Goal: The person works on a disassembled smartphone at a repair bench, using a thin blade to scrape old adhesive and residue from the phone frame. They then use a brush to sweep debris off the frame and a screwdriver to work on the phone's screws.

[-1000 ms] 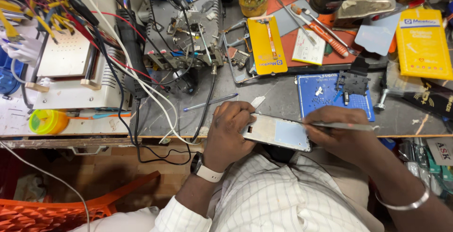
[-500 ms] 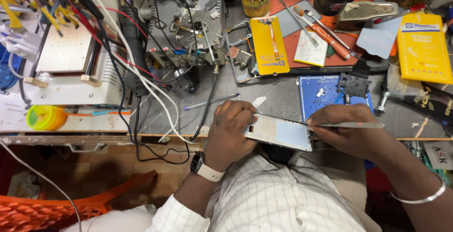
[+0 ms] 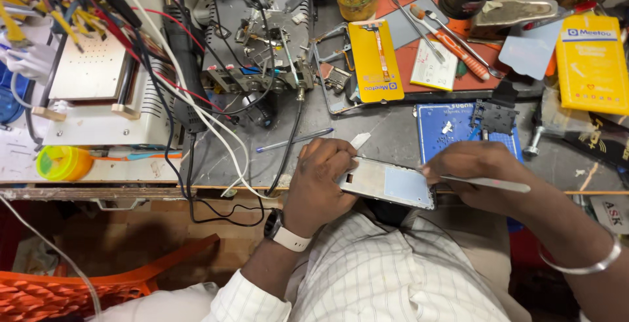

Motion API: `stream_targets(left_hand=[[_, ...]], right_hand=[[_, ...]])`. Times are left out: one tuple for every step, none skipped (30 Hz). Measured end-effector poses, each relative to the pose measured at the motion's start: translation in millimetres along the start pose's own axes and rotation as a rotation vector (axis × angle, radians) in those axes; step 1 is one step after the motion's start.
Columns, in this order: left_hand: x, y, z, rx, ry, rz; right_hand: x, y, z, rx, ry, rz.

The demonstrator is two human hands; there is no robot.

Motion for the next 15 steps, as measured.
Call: stream_targets(left_hand=[[-0.1,-0.7,0.1,0.004,-0.014,0.002],[-0.5,-0.8,-0.3,0.0,-0.033,0.002],[0.2,0.1,0.3,-0.018,-0.037,-0.001],[0.9,0.8,1.1,-0.028,-0.029,-0.009],[0.8,0.9,1.3,-0.032,-0.03,-0.006],[-0.2,0.4,0.3,-0.029,-0.044,0.001],[-0.7,0.0,0.1,-0.025,-0.037,0.011],[-1.1,0.5,-0.2,-0.025,-0.025,0.009],[-1.3,1.0,-0.4,-0.017,-0.016,0.002],[-2.3,0.8,-0.9,-0.007,-0.025,0.0],[-2.7,1.5,-1.3,-0.009,-0.031,-0.005],[-2.2,2.3,-0.4,-0.017,-0.022,-0.007],[-1.4,3.1,0.3,-0.019,-0.007,-0.009],[-1.7,3.3,-0.1,-0.015,-0.007,-0.004],[-2.4,3.5,-1.1,-0.009,-0.012,-0.001]], right_hand=[[-1.1,-0.5,-0.7,0.0,0.025,0.006],[-2.3,-1.0,-1.2,0.004,0.041,0.013],[-2.7,-0.9,-1.2,0.007,0.053,0.039],[-4.8,-1.0,-0.2,-0.016,0.045,0.026],[-6.7,-1.4,0.9,-0.031,0.043,-0.001],[-9.1,-2.3,2.2,-0.04,0.042,-0.041],[-10.4,-3.1,2.4,-0.027,0.04,-0.058],[-11.4,-4.2,3.4,-0.023,0.032,-0.069],[-12.8,-5.2,4.4,-0.025,0.025,-0.086],[-12.8,-6.9,5.3,-0.009,0.053,-0.078],[-13.0,-8.1,5.9,0.01,0.072,-0.06],[-12.5,-8.9,6.2,0.03,0.097,-0.027],[-12.9,-9.4,8.1,0.012,0.094,-0.01],[-13.6,-9.8,9.4,0.0,0.092,-0.009],[-14.3,-10.2,11.5,-0.011,0.088,-0.013]])
Point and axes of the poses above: each hand's wrist, its own y-axis away from the middle knuckle, its own z-axis out of the palm, x = y × z, the point moved 4 cm from there along -y, towards the middle knuckle, and after that the axes turned 7 degrees about -y, right-handed, at the moved point
